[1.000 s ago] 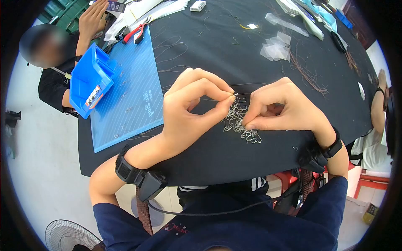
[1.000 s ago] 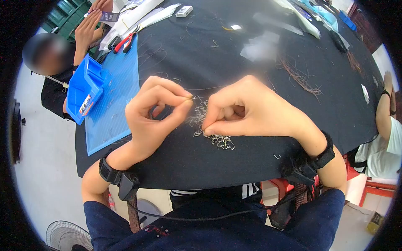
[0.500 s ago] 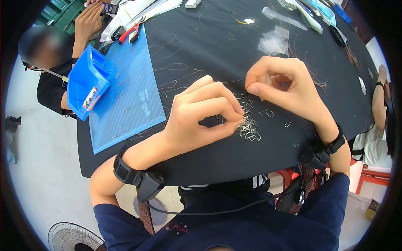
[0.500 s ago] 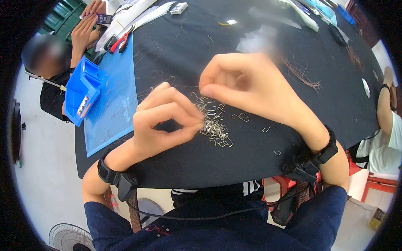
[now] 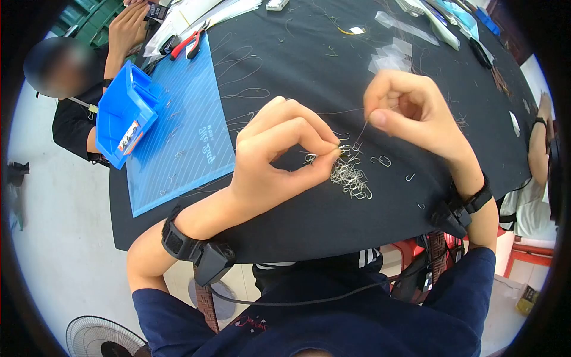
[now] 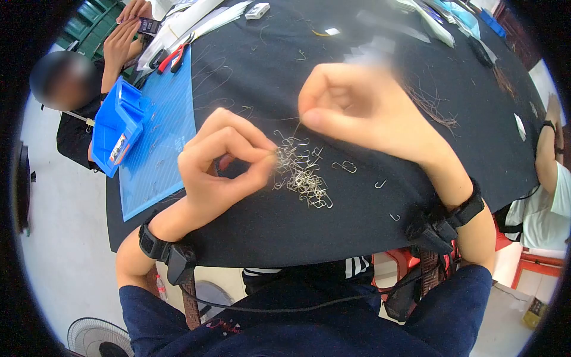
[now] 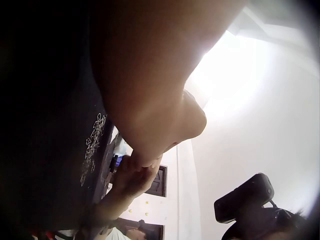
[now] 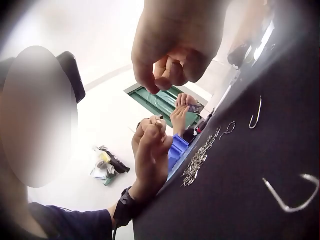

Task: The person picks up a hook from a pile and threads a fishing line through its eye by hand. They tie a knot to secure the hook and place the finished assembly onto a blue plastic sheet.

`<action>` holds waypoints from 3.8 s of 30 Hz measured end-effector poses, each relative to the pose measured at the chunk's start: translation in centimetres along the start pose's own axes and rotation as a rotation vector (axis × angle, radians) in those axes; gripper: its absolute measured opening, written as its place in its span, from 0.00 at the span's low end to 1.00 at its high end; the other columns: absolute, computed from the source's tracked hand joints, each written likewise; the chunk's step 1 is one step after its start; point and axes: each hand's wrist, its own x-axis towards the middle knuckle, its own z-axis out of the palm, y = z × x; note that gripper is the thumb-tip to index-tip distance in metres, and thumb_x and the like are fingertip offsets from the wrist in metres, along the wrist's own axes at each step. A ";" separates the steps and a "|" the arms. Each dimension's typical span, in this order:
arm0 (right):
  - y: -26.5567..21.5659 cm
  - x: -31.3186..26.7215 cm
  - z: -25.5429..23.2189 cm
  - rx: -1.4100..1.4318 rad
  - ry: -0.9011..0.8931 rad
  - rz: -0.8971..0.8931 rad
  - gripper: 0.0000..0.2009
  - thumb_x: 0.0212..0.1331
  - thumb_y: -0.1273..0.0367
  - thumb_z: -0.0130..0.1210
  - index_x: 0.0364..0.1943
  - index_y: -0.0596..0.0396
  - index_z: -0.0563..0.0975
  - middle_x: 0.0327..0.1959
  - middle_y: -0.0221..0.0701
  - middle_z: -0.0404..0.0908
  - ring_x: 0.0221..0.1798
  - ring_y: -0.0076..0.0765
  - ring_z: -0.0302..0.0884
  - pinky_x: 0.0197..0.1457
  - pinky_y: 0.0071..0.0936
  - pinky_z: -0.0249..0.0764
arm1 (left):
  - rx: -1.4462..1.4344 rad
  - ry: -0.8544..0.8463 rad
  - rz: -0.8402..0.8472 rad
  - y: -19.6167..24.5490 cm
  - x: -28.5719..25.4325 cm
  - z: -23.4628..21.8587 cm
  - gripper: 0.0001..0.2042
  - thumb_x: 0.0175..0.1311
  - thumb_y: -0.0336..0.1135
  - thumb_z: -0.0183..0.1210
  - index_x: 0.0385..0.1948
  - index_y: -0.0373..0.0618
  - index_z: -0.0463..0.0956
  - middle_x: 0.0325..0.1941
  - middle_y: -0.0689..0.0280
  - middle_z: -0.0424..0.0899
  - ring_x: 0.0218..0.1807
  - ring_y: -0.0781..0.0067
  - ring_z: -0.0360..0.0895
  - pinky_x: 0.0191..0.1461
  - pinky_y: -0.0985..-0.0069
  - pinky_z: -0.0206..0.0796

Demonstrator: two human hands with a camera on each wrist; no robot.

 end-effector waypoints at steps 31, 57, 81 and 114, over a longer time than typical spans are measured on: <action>-0.5 -0.4 -0.2 -0.005 -0.366 0.159 0.06 0.54 0.70 0.59 0.25 0.57 0.75 0.16 0.21 0.73 0.18 0.11 0.63 0.19 0.16 0.53 | -0.035 0.017 -0.132 0.0 -0.4 0.0 0.07 0.50 0.21 0.64 0.23 0.45 0.76 0.34 0.70 0.81 0.26 0.93 0.63 0.24 0.91 0.48; 1.0 -0.2 1.1 -0.096 -0.185 0.116 0.08 0.60 0.70 0.61 0.28 0.58 0.75 0.15 0.18 0.69 0.19 0.09 0.58 0.21 0.14 0.51 | -0.043 0.010 -0.136 -0.3 -0.4 -0.1 0.06 0.50 0.21 0.64 0.23 0.44 0.76 0.35 0.69 0.81 0.26 0.94 0.64 0.23 0.92 0.49; 1.5 0.2 0.9 -0.209 0.183 0.047 0.05 0.61 0.71 0.57 0.32 0.58 0.75 0.19 0.17 0.69 0.24 0.10 0.62 0.26 0.14 0.59 | -0.129 0.017 -0.226 0.0 -0.4 -0.1 0.05 0.54 0.22 0.62 0.25 0.44 0.75 0.36 0.70 0.80 0.23 0.96 0.57 0.24 0.93 0.47; -0.2 -0.5 -0.3 -0.062 0.111 -0.090 0.05 0.58 0.73 0.60 0.30 0.59 0.77 0.25 0.20 0.74 0.26 0.11 0.64 0.29 0.13 0.59 | -0.123 0.013 -0.190 0.5 -0.2 0.0 0.09 0.47 0.21 0.65 0.20 0.47 0.73 0.32 0.74 0.80 0.30 0.88 0.68 0.21 0.85 0.47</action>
